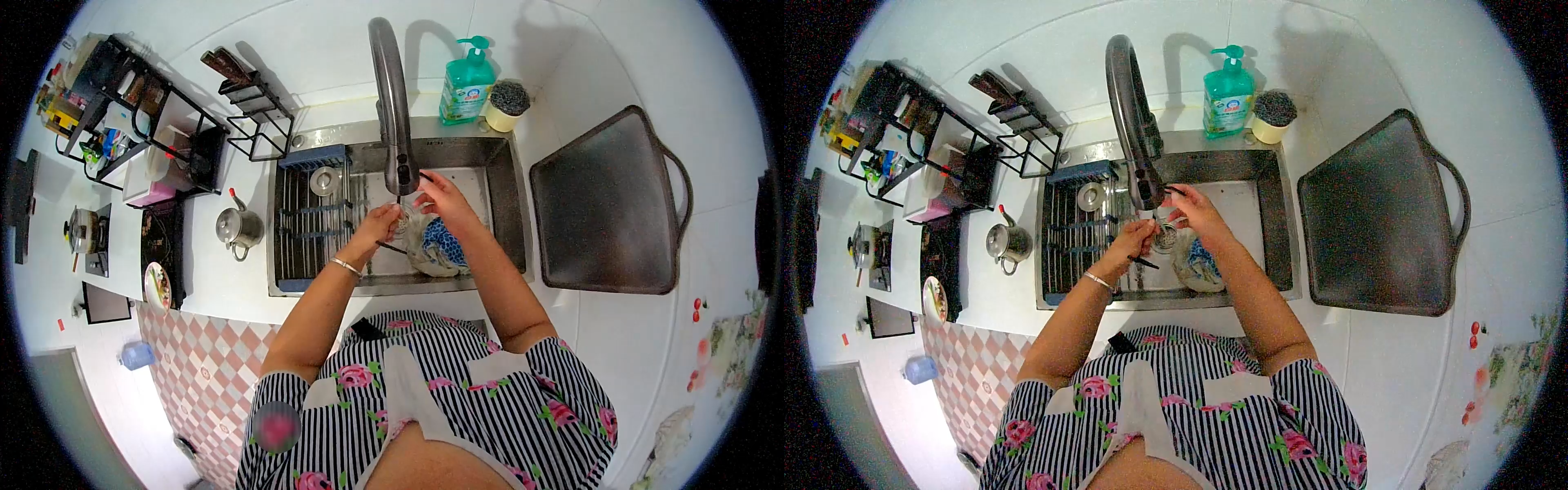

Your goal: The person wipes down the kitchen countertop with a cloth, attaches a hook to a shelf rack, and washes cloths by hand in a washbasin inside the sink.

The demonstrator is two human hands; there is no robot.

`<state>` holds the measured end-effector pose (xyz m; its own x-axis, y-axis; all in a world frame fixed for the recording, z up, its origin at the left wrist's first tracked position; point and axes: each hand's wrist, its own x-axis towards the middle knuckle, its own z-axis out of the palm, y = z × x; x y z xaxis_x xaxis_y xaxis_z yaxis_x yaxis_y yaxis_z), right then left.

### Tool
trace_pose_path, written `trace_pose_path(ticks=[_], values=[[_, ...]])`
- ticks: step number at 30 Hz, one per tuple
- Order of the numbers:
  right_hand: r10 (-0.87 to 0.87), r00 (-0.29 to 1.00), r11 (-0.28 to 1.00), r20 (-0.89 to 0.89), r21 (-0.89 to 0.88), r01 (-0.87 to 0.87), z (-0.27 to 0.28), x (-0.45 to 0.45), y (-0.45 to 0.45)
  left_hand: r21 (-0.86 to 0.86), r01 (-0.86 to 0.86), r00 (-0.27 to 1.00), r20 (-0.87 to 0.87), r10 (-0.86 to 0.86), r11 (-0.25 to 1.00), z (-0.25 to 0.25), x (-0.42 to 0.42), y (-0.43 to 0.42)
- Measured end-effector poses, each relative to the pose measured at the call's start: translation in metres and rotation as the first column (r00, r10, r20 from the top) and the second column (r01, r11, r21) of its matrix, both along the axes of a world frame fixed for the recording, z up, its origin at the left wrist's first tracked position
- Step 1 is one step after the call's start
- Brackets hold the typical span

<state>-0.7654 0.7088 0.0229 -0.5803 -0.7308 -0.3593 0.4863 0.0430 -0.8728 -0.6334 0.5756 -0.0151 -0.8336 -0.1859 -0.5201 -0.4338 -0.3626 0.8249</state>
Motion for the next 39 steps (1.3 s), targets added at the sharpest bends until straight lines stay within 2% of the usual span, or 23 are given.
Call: trace_pose_path(ticks=[3,6,9,12,15,18,21,24,25,28,30,31,32,33,34,35,37,38,39], values=[[0.02,0.954,1.0,-0.299,-0.008,-0.024,-0.012,-0.002,-0.007,0.014,-0.039,0.999,0.014,0.039,0.999,0.015,-0.004,0.008],[0.1,0.902,0.974,-0.42,-0.143,-0.174,-0.022,0.002,-0.009,0.015,-0.044,0.993,-0.111,0.045,0.999,0.006,-0.004,0.008],[0.183,0.905,0.946,-0.383,-0.182,-0.268,0.011,0.015,-0.007,-0.151,-0.07,0.967,-0.255,0.03,0.986,-0.002,0.002,0.001],[0.174,0.919,0.947,-0.353,-0.196,-0.254,0.01,0.018,-0.004,-0.157,-0.098,0.932,-0.361,0.035,0.983,-0.01,0.0,-0.002],[0.16,0.932,0.951,-0.325,-0.201,-0.233,0.009,0.02,-0.004,-0.158,-0.121,0.926,-0.373,0.054,0.98,-0.011,-0.003,-0.004],[0.241,0.91,0.93,-0.339,-0.187,-0.316,0.009,0.013,0.0,-0.177,-0.169,0.907,-0.413,0.083,0.97,0.005,-0.005,0.0],[0.084,0.993,0.913,0.087,-0.405,-0.042,-0.011,0.008,0.006,-0.521,-0.14,0.953,-0.301,-0.028,0.842,0.016,-0.012,-0.002],[-0.009,0.996,0.934,0.091,-0.354,0.041,0.002,0.0,0.008,-0.665,-0.036,0.996,-0.081,-0.024,0.746,0.058,-0.027,0.005],[-0.037,0.997,0.935,0.065,-0.35,0.057,0.011,0.001,0.009,-0.685,-0.276,0.923,-0.385,-0.013,0.675,0.047,-0.028,0.009],[-0.045,0.999,0.968,0.023,-0.247,0.05,-0.002,0.0,0.012,-0.471,-0.317,0.909,-0.398,0.123,0.823,0.066,-0.036,0.019],[-0.031,0.977,0.996,-0.21,-0.093,0.012,0.002,0.007,0.014,-0.382,-0.197,0.939,-0.338,0.062,0.903,0.028,-0.047,0.007],[-0.011,0.947,1.0,-0.322,-0.013,0.007,0.007,0.013,0.012,-0.333,-0.136,0.95,-0.311,0.027,0.933,0.018,-0.051,0.003],[-0.018,0.799,0.999,-0.602,0.027,0.043,0.001,0.017,0.012,-0.231,-0.205,0.945,-0.298,0.131,0.951,0.008,-0.054,0.006],[-0.008,0.571,0.994,-0.821,0.053,0.091,-0.011,0.022,0.013,-0.13,-0.274,0.934,-0.274,0.231,0.953,0.003,-0.056,0.013],[0.02,0.288,0.987,-0.957,0.065,0.146,-0.022,0.028,0.013,-0.03,-0.342,0.915,-0.238,0.326,0.939,0.004,-0.057,0.018],[0.031,0.344,0.982,-0.938,0.092,0.163,-0.032,0.036,0.013,-0.049,-0.355,0.908,-0.256,0.331,0.934,0.004,-0.057,0.02],[0.031,0.746,0.995,-0.666,0.095,0.043,-0.048,0.049,0.013,-0.077,-0.428,0.904,-0.016,0.428,0.901,-0.003,-0.059,0.02],[0.048,0.884,0.997,-0.465,0.073,-0.015,-0.054,0.051,0.012,-0.098,-0.462,0.876,0.104,0.47,0.882,-0.008,-0.061,0.02],[0.034,0.909,0.997,-0.415,0.08,0.0,-0.054,0.053,0.01,0.037,-0.566,0.822,0.097,0.561,0.824,-0.013,-0.06,0.016]])
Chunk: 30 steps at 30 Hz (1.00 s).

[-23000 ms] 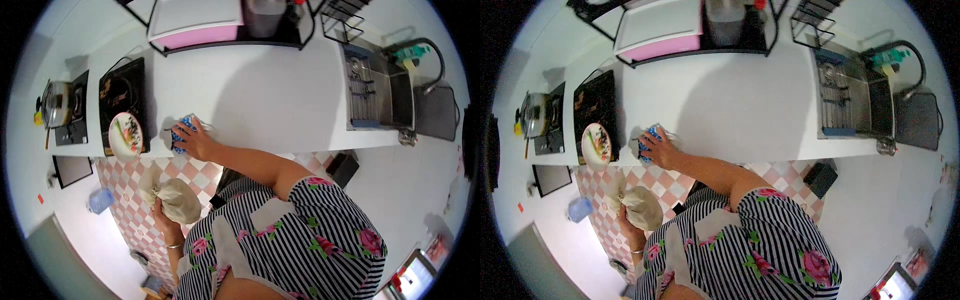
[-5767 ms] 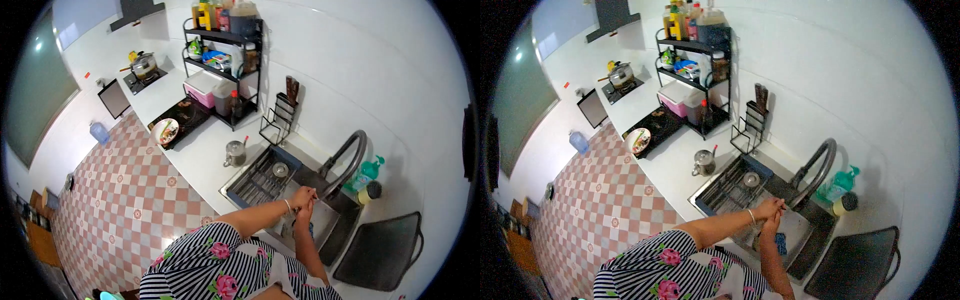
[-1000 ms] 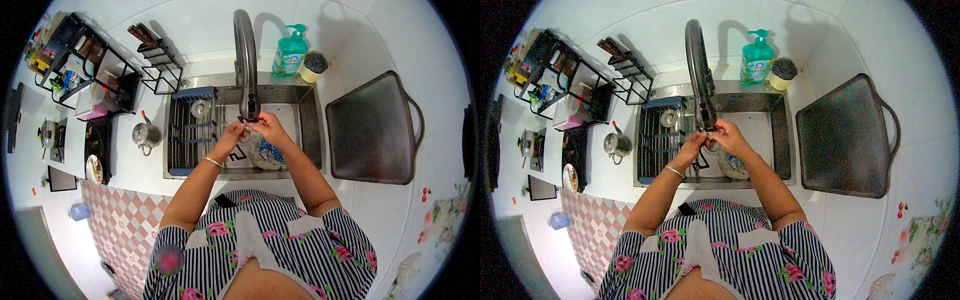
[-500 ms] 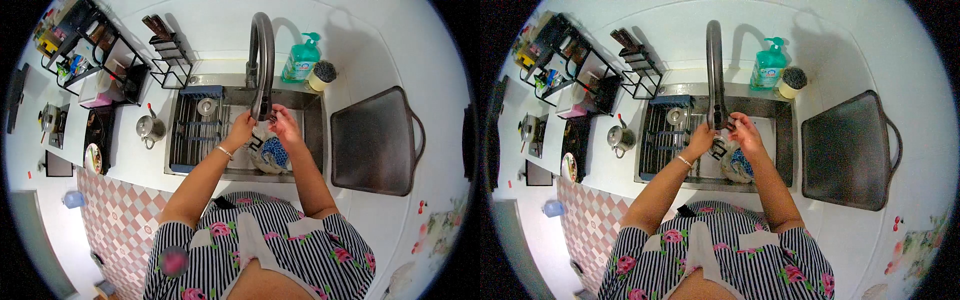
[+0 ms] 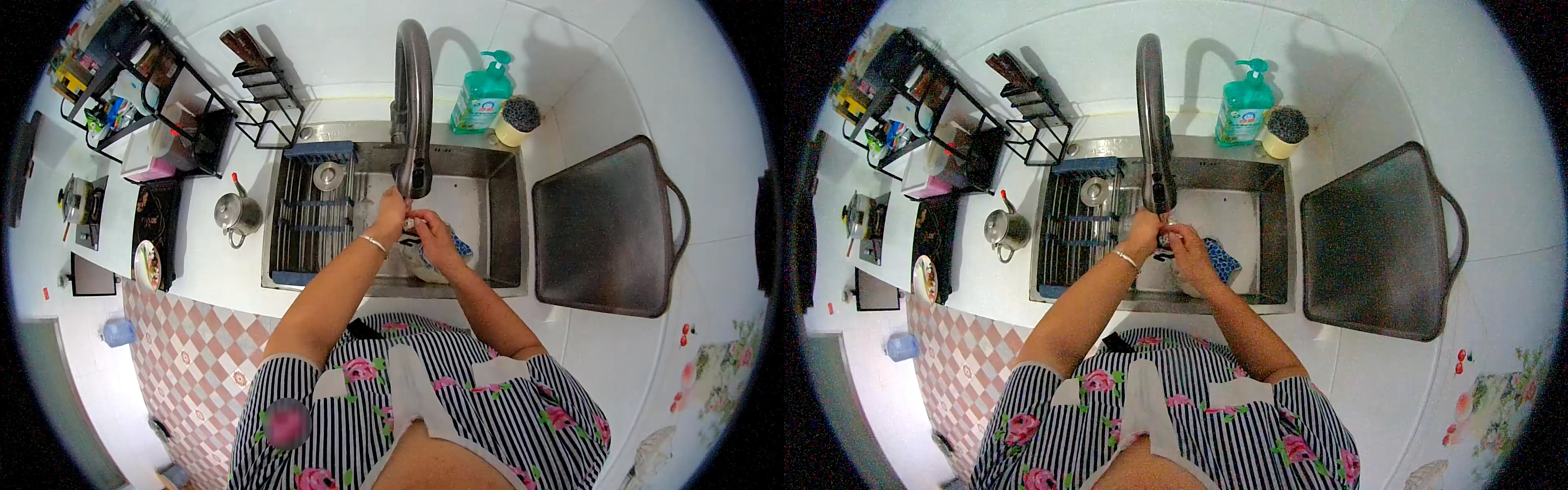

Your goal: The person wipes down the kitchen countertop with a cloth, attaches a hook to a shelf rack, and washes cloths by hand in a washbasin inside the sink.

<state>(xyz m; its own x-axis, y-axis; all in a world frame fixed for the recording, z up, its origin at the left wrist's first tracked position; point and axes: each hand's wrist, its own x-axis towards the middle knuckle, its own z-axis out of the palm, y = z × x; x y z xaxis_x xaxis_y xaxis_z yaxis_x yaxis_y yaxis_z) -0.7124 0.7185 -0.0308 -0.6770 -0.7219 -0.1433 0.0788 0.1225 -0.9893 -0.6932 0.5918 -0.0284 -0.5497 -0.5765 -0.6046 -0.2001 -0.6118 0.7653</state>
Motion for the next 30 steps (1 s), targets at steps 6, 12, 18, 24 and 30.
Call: trace_pose_path(ticks=[6,12,18,24,30], values=[[0.036,0.998,0.982,0.052,0.185,-0.045,0.004,-0.054,-0.034,0.055,0.05,0.977,-0.21,-0.038,0.997,0.015,0.038,-0.028],[0.301,0.65,0.941,0.698,-0.326,-0.087,0.021,-0.102,-0.113,-0.231,-0.07,0.982,-0.188,0.026,0.97,0.039,0.085,-0.041],[0.507,0.573,0.848,0.644,-0.489,-0.202,0.009,-0.126,-0.131,-0.344,-0.018,0.994,-0.108,-0.021,0.939,0.073,0.112,-0.04],[0.143,0.99,0.902,-0.01,0.414,-0.126,-0.074,-0.083,-0.058,-0.773,0.58,0.813,0.534,-0.233,0.257,0.076,0.152,-0.042],[0.205,0.977,0.978,0.064,0.026,-0.207,0.067,0.02,-0.027,-0.759,0.63,0.684,0.643,-0.344,-0.164,0.089,0.17,-0.031]])
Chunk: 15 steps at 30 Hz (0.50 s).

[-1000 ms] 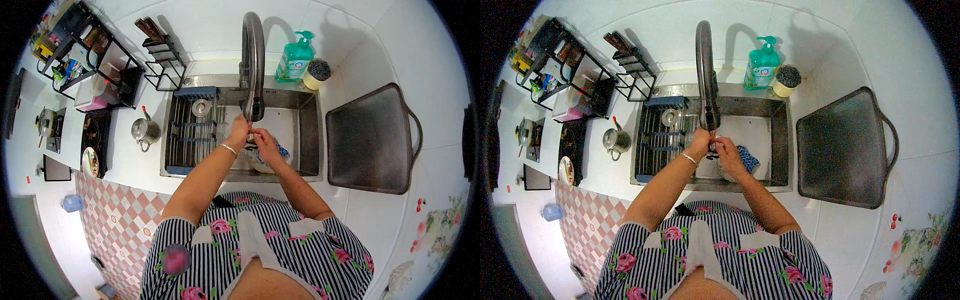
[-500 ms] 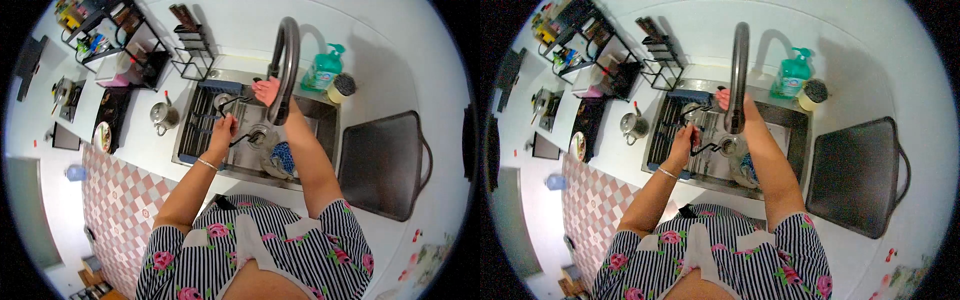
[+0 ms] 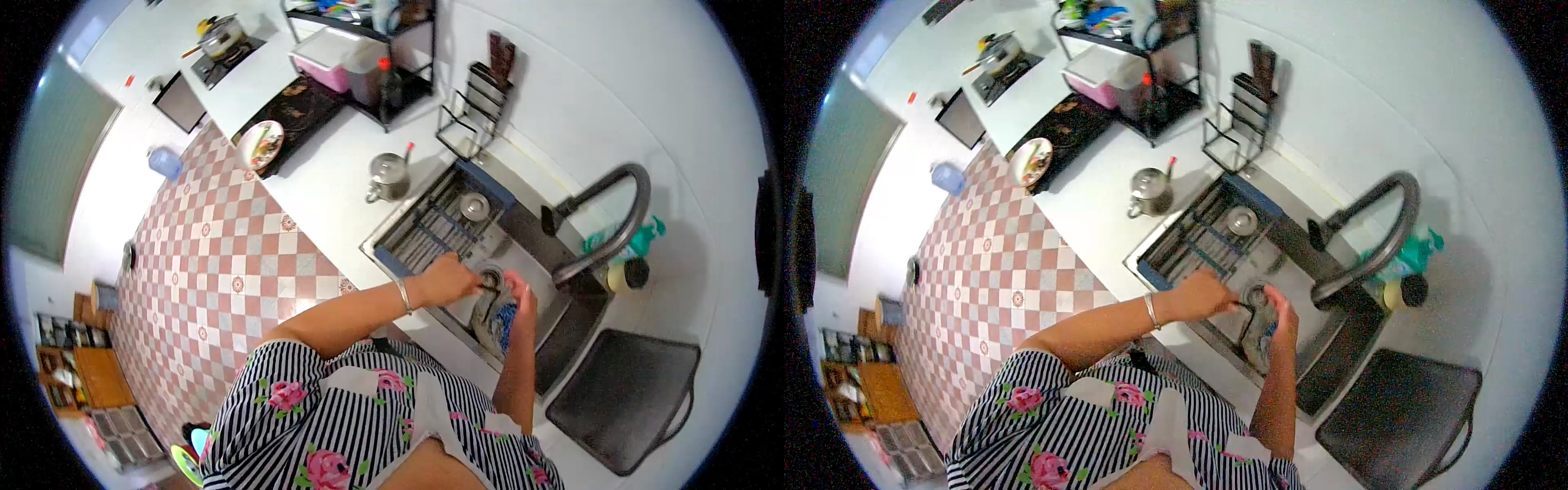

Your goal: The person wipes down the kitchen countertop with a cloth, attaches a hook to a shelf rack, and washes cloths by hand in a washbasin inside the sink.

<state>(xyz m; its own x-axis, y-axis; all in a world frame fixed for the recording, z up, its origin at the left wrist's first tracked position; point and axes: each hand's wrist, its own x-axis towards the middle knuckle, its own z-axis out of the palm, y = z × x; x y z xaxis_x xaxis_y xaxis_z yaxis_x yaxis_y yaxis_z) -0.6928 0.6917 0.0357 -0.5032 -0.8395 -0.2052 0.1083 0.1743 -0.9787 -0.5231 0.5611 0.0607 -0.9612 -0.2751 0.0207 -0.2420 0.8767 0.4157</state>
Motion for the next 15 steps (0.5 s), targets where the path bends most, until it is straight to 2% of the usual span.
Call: trace_pose_path(ticks=[3,6,9,10,11,12,13,14,15], values=[[0.34,0.939,0.939,-0.056,-0.039,-0.342,0.027,0.042,-0.006,-0.021,0.092,0.993,0.075,-0.09,0.996,0.013,0.033,-0.008],[0.55,0.798,0.834,-0.246,0.209,-0.511,0.074,0.096,-0.025,-0.017,0.072,0.979,0.191,-0.067,0.997,0.042,0.085,-0.014],[0.568,0.642,0.794,-0.515,0.14,-0.591,0.117,0.169,-0.063,0.095,-0.153,0.975,0.177,0.135,0.984,0.093,0.178,-0.038],[0.534,0.612,0.793,-0.584,0.093,-0.603,0.125,0.19,-0.075,0.125,-0.237,0.971,0.056,0.231,0.963,0.103,0.222,-0.051],[0.551,0.647,0.78,-0.527,0.049,-0.624,0.125,0.21,-0.087,0.167,-0.308,0.945,-0.057,0.321,0.937,0.116,0.273,-0.066],[0.565,0.681,0.77,-0.466,0.001,-0.638,0.125,0.23,-0.098,0.165,-0.415,0.899,-0.072,0.431,0.895,0.152,0.325,-0.073],[0.575,0.711,0.763,-0.405,-0.05,-0.645,0.124,0.25,-0.111,0.258,-0.555,0.803,-0.084,0.59,0.791,0.169,0.381,-0.078],[0.624,0.712,0.74,-0.321,-0.051,-0.671,0.124,0.272,-0.125,0.605,-0.71,0.53,0.121,0.839,0.361,0.191,0.432,-0.075],[0.668,0.676,0.708,-0.311,-0.013,-0.706,0.121,0.296,-0.14,0.742,-0.571,0.479,-0.048,0.877,0.352,0.159,0.504,-0.082]])
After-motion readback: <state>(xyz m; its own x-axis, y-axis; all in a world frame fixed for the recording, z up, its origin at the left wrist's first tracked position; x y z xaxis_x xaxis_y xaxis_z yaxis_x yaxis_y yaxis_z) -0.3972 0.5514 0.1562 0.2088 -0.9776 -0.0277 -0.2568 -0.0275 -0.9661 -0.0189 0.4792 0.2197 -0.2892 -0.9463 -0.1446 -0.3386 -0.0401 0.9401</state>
